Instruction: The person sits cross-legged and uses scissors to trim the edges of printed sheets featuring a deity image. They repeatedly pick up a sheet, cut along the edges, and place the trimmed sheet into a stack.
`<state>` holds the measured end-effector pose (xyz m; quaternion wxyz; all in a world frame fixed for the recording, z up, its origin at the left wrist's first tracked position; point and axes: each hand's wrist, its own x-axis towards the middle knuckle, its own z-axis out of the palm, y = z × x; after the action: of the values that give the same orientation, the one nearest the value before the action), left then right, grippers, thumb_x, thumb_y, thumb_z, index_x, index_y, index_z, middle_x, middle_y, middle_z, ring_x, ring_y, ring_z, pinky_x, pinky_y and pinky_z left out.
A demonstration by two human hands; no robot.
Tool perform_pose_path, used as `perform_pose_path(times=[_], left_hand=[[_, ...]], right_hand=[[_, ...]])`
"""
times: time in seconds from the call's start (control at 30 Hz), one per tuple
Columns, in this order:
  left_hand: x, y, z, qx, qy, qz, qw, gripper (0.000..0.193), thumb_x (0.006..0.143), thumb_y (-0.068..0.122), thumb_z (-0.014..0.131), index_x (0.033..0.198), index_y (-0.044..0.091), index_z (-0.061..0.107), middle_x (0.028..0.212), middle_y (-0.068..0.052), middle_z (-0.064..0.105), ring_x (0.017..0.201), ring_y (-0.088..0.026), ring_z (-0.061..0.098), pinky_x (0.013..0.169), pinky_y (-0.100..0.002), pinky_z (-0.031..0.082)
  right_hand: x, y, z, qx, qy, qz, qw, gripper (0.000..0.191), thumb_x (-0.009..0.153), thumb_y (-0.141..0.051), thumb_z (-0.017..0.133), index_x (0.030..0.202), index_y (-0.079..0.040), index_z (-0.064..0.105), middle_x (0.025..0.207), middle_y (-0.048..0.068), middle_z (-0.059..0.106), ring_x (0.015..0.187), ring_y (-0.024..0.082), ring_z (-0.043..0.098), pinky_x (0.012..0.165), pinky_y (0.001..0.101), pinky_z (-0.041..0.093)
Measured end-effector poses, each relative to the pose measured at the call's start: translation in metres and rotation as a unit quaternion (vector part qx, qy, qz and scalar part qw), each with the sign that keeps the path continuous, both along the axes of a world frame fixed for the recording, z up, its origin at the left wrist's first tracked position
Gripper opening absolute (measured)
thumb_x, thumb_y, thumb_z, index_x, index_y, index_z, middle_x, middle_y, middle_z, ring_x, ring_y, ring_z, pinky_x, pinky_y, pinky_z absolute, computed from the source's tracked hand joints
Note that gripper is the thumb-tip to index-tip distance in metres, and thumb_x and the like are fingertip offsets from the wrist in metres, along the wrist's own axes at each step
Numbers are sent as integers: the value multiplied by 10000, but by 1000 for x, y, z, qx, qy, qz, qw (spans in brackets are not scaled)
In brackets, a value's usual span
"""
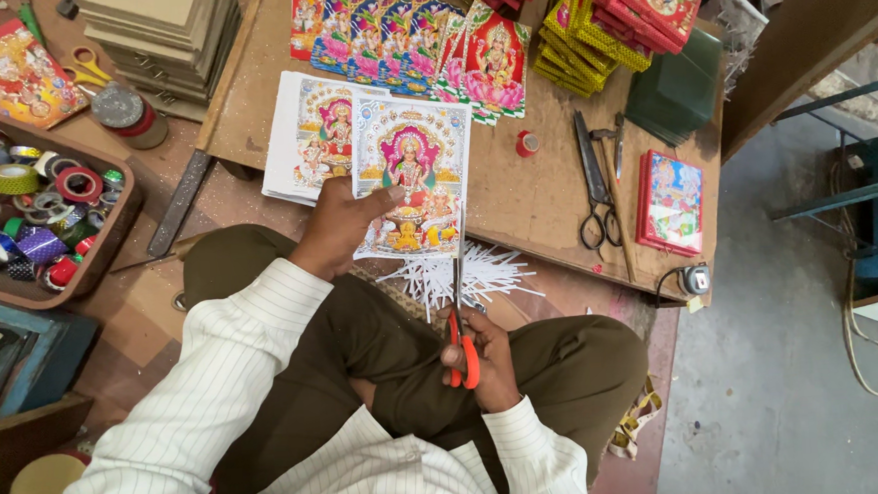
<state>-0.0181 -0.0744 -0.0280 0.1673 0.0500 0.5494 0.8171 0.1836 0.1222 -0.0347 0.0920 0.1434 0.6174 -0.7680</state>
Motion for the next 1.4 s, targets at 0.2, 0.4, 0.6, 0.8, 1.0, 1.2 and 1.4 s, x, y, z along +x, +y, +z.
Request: perform_pose_path(times=[0.2, 0.4, 0.6, 0.8, 1.0, 1.2, 1.4], left_hand=[[0, 0, -1, -5, -22, -8, 1000, 266, 924, 108, 744, 1145, -38, 714, 1046, -77, 767, 904, -112, 688, 810, -310, 571], [2, 1, 4, 13, -27, -12, 999, 274, 923, 100, 733, 1159, -36, 703, 1048, -78, 763, 901, -112, 695, 794, -308, 582], [2, 2, 7, -7, -31, -12, 999, 264, 929, 99, 731, 1152, -40, 708, 1035, -81, 764, 886, -108, 691, 778, -308, 582], [2, 2, 6, -11, -37, -18, 999, 256, 931, 106, 728, 1139, -42, 714, 1016, -74, 764, 863, -102, 682, 758, -301, 572], [0, 5, 1, -13, -13, -18, 1000, 241, 937, 103, 734, 1123, -50, 710, 1014, -53, 754, 873, -80, 662, 774, -280, 562], [13, 11, 3, -35, -9, -45, 998, 230, 917, 80, 711, 1109, -48, 704, 969, -56, 753, 819, -89, 660, 720, -292, 565], [16, 12, 2, -20, -3, -61, 998, 208, 927, 79, 711, 1092, -46, 711, 968, -52, 755, 826, -72, 663, 716, -273, 565]], right_hand=[[0, -1, -1, 4, -5, -12, 1000, 617, 746, -231, 827, 1260, 45, 627, 710, 33, 600, 504, 109, 560, 477, 255, 520], [1, -4, -5, -5, -12, -30, 999, 603, 734, -176, 842, 1246, 50, 618, 708, 12, 583, 478, 103, 553, 453, 256, 510], [2, -9, -11, 8, 5, -45, 999, 526, 768, -55, 851, 1230, 61, 627, 668, 6, 602, 471, 86, 557, 433, 239, 482], [4, -12, -15, 66, 3, -60, 996, 510, 764, -13, 858, 1222, 40, 639, 614, 2, 623, 460, 46, 529, 406, 208, 438], [5, -8, -17, 52, 18, -43, 998, 497, 762, -3, 869, 1201, 51, 641, 628, 6, 602, 464, 68, 544, 409, 230, 466], [-3, -3, -13, 4, 27, -57, 998, 494, 760, -69, 847, 1193, 41, 635, 749, 27, 618, 486, 111, 587, 438, 267, 522], [-11, -5, -5, 18, 35, -62, 997, 427, 800, -93, 818, 1164, 37, 639, 691, 34, 608, 470, 114, 568, 442, 265, 516]])
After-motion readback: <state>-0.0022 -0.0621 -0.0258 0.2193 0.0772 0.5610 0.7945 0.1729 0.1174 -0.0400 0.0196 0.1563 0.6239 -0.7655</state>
